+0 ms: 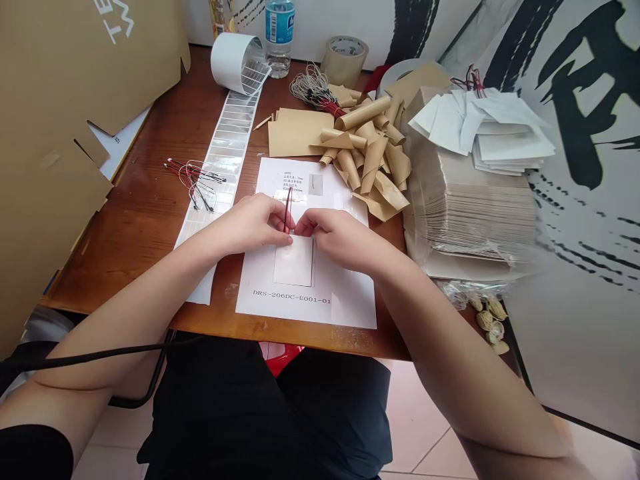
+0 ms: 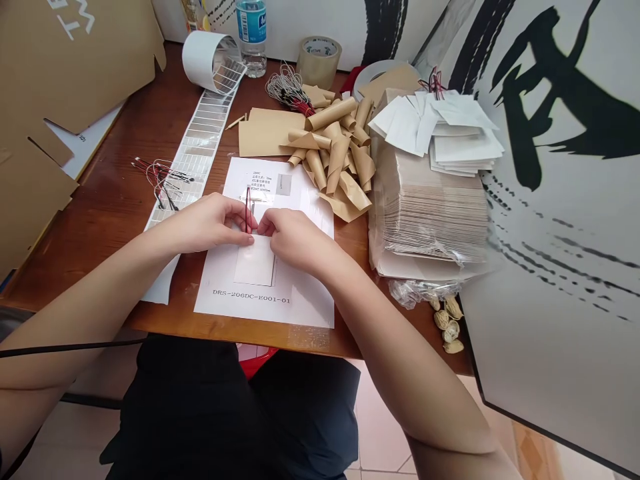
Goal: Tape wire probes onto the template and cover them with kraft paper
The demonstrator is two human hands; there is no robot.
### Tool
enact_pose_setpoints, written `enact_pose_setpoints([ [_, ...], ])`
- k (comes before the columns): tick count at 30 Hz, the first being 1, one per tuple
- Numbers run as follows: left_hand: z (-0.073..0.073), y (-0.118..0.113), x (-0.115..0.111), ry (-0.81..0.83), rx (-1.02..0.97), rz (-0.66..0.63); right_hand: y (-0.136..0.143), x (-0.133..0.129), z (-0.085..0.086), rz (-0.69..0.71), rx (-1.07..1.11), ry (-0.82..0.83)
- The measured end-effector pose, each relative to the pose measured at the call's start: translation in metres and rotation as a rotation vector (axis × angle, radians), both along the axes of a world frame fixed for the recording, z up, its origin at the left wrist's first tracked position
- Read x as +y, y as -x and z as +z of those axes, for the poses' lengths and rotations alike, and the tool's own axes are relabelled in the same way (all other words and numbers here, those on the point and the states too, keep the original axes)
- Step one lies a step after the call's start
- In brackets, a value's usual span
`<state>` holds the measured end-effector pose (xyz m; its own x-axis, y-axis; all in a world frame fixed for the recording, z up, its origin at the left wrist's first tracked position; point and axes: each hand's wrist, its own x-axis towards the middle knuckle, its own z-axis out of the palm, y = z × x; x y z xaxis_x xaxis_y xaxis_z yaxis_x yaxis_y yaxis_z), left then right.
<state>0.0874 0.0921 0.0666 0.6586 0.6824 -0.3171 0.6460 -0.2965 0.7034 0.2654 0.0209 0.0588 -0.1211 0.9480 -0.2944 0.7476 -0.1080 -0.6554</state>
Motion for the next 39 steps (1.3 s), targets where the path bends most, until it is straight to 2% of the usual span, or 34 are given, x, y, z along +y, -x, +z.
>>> enact_pose_setpoints([
  [9,0.004,-0.001,0.001,0.029,0.0,0.026,0.002,-0.003,0.009,-0.01,-0.04,0.044],
  [15,0.005,0.0,0.0,0.018,0.032,-0.033,0.003,0.0,0.008,-0.024,-0.056,0.082],
  [22,0.011,-0.003,-0.003,-0.062,0.156,-0.075,0.009,0.002,0.005,-0.004,-0.131,0.045],
  [29,0.007,-0.005,-0.003,-0.135,0.2,-0.105,0.013,0.0,-0.004,0.037,-0.212,-0.029],
  [39,0.01,-0.001,-0.002,-0.066,0.15,-0.123,0.012,-0.003,0.002,0.018,-0.154,-0.022],
])
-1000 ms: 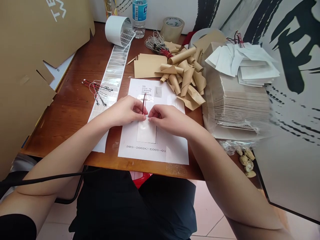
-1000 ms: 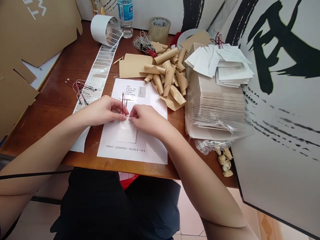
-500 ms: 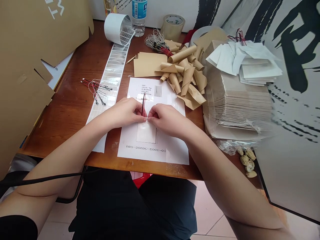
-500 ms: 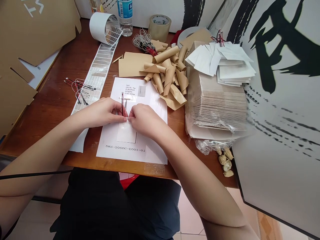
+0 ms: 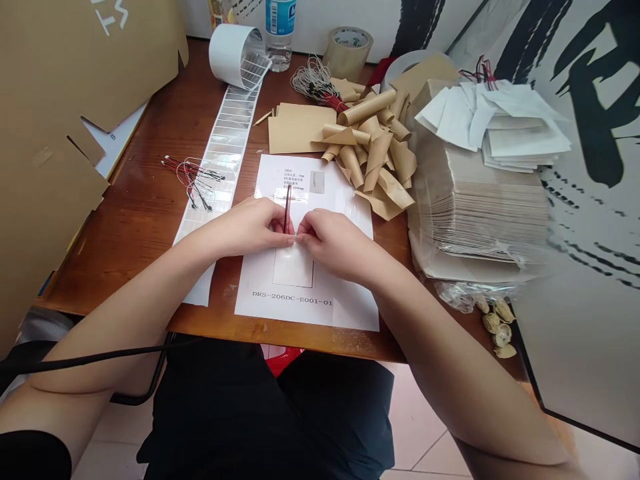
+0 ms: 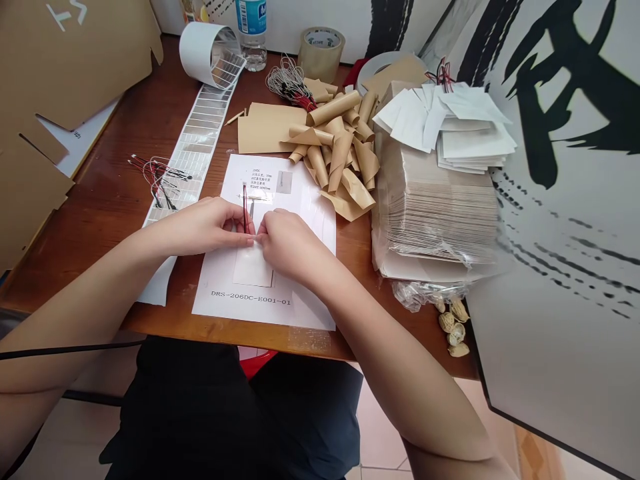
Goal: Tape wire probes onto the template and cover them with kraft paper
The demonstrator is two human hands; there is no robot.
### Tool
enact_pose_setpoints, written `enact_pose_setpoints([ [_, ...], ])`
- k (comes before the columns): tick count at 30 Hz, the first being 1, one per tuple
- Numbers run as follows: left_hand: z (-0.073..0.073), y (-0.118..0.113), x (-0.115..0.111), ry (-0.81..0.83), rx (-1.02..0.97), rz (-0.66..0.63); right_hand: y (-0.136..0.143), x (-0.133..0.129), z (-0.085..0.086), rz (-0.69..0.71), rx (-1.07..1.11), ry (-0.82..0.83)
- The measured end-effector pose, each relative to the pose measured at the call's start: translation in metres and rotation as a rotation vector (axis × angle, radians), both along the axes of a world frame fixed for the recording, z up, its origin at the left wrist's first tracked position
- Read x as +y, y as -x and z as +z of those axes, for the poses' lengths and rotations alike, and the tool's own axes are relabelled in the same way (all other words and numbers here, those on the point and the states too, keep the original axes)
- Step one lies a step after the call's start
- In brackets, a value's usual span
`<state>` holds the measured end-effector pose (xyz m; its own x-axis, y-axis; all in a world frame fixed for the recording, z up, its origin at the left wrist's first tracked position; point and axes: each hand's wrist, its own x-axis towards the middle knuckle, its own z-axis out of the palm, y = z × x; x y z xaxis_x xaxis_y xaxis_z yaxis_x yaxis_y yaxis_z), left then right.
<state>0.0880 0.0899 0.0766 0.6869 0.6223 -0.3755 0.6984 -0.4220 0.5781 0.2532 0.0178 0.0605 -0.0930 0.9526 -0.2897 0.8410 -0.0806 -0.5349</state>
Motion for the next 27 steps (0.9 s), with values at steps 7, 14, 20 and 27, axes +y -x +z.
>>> enact_pose_setpoints([
  [7,0.0,0.0,0.0,0.015,0.01,0.025,-0.002,-0.001,0.002,-0.046,0.046,0.01],
  [14,0.005,0.0,-0.002,0.056,0.011,0.065,-0.004,-0.003,0.007,-0.064,0.099,0.053],
  [20,0.005,0.0,-0.003,0.075,-0.027,0.06,-0.008,-0.004,0.006,-0.078,0.163,0.045],
  [27,0.006,0.0,-0.004,0.092,-0.044,0.09,-0.011,-0.007,0.003,-0.103,0.282,0.03],
])
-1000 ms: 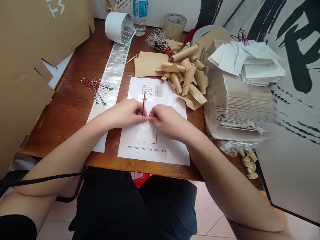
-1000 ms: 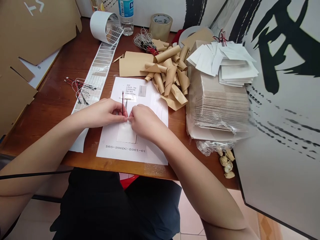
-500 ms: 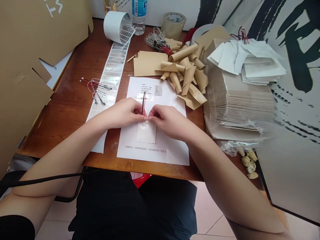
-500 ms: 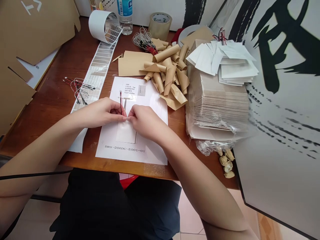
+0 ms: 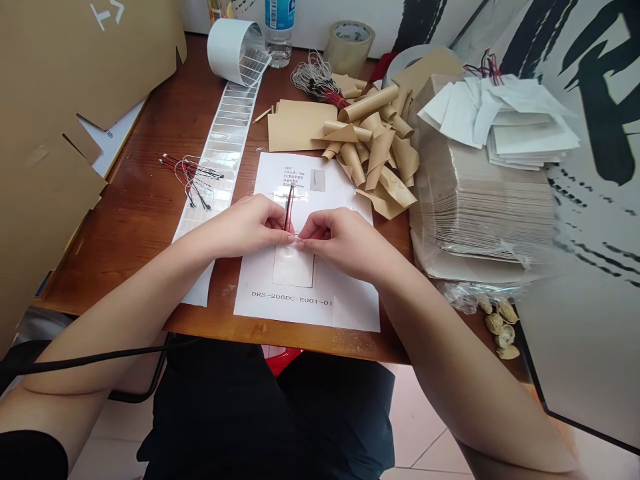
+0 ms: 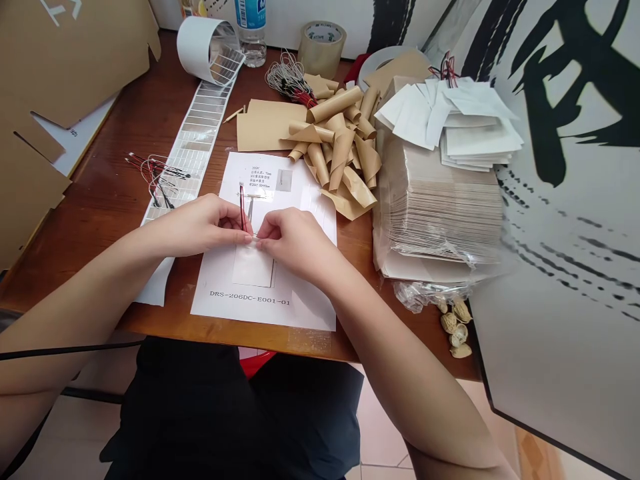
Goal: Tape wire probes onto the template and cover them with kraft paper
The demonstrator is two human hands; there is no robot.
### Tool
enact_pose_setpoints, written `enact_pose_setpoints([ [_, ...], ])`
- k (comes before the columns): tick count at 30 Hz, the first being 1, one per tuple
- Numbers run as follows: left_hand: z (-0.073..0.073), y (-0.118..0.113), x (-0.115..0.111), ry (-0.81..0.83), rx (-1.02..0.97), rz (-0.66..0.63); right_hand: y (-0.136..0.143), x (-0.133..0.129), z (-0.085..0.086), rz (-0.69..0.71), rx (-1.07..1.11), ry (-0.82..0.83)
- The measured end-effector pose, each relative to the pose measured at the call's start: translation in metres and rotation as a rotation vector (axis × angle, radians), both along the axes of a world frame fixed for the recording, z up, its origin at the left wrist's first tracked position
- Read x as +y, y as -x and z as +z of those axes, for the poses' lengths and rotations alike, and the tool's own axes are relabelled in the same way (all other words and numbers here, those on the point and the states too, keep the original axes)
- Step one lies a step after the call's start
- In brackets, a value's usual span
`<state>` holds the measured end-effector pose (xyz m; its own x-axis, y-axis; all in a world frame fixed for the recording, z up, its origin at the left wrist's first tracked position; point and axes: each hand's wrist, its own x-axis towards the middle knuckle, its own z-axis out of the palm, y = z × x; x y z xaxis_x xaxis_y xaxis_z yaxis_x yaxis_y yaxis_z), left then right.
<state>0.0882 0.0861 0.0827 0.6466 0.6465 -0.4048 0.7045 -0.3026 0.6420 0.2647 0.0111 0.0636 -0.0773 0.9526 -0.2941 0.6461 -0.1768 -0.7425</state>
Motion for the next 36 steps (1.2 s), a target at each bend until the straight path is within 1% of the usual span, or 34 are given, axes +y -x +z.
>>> enact_pose_setpoints([
  [7,-0.006,0.009,0.007,0.086,-0.079,-0.032,-0.002,-0.001,-0.001,-0.002,0.059,0.027],
  [9,-0.007,0.01,0.007,0.061,-0.061,-0.04,-0.002,-0.001,0.0,-0.003,0.073,0.027],
  [13,-0.005,0.007,0.002,-0.061,-0.006,-0.061,-0.003,-0.002,0.0,0.0,0.088,0.02],
  [15,-0.004,0.004,-0.001,-0.078,0.013,-0.056,-0.003,-0.002,0.0,-0.008,0.083,0.032],
  [20,-0.001,0.003,-0.003,-0.023,0.036,-0.03,-0.002,-0.001,0.001,-0.037,0.069,0.066],
  [26,0.0,0.005,-0.002,-0.039,0.045,-0.029,-0.003,-0.001,0.002,-0.031,0.131,0.104],
  [36,-0.004,0.009,0.002,0.008,-0.041,-0.072,-0.008,-0.002,0.002,-0.003,0.272,0.151],
])
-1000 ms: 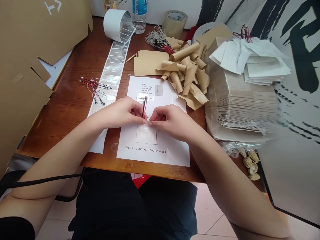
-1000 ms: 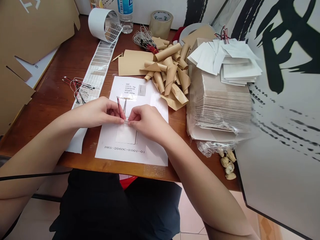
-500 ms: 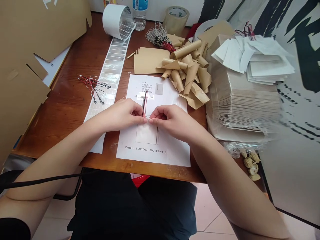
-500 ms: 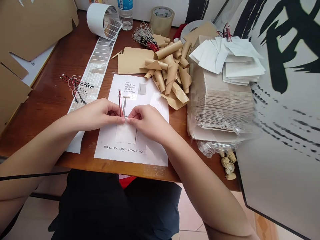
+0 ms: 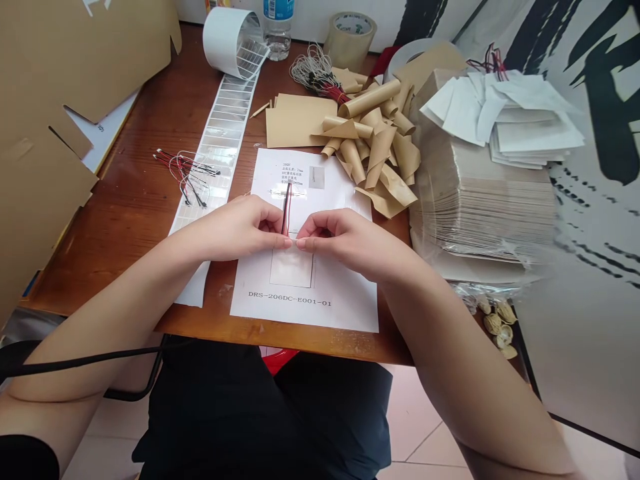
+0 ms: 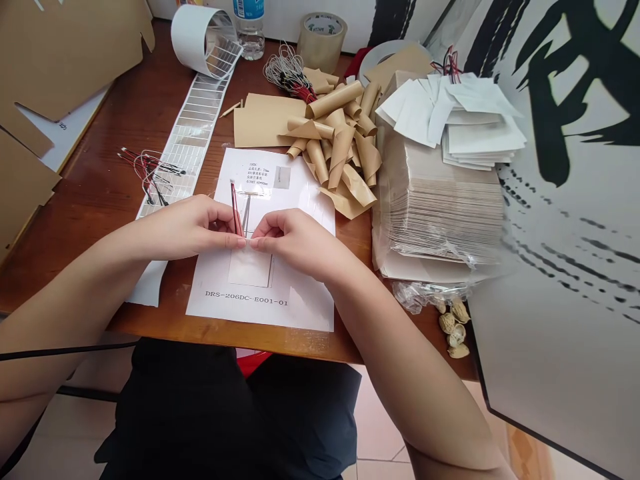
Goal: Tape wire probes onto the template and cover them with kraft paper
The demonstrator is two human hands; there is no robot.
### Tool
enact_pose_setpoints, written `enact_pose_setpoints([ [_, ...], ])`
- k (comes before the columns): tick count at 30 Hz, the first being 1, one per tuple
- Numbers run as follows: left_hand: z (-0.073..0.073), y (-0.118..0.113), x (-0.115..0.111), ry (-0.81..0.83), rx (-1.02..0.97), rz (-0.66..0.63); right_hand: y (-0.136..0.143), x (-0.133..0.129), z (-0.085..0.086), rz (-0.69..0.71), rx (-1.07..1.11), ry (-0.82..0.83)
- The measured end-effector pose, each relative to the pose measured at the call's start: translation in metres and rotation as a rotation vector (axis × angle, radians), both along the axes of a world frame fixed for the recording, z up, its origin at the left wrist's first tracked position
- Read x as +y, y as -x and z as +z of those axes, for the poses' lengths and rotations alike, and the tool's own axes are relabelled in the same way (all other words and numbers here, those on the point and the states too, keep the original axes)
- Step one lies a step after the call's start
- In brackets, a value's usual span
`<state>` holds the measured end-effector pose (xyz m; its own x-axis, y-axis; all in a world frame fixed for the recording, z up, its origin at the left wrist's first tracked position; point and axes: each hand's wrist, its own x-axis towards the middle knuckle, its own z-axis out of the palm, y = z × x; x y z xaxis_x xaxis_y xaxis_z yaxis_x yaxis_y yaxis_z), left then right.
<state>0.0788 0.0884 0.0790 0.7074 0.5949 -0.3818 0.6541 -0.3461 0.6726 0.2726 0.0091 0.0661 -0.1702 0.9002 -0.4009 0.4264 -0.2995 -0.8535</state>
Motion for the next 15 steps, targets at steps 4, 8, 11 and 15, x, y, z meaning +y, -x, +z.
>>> enact_pose_setpoints([
  [4,0.0013,0.0004,-0.0009,0.017,0.0,0.01,-0.0024,-0.0001,-0.0025,0.006,0.053,0.01],
  [8,0.0027,0.0003,-0.0017,0.037,0.007,0.025,-0.0043,-0.0001,-0.0057,0.002,0.114,0.011],
  [11,0.0039,0.0007,-0.0021,0.039,0.007,0.029,-0.0052,-0.0001,-0.0066,-0.005,0.137,0.019],
  [15,0.0057,0.0012,-0.0027,0.069,0.008,0.043,-0.0065,0.0003,-0.0069,-0.009,0.195,0.036],
])
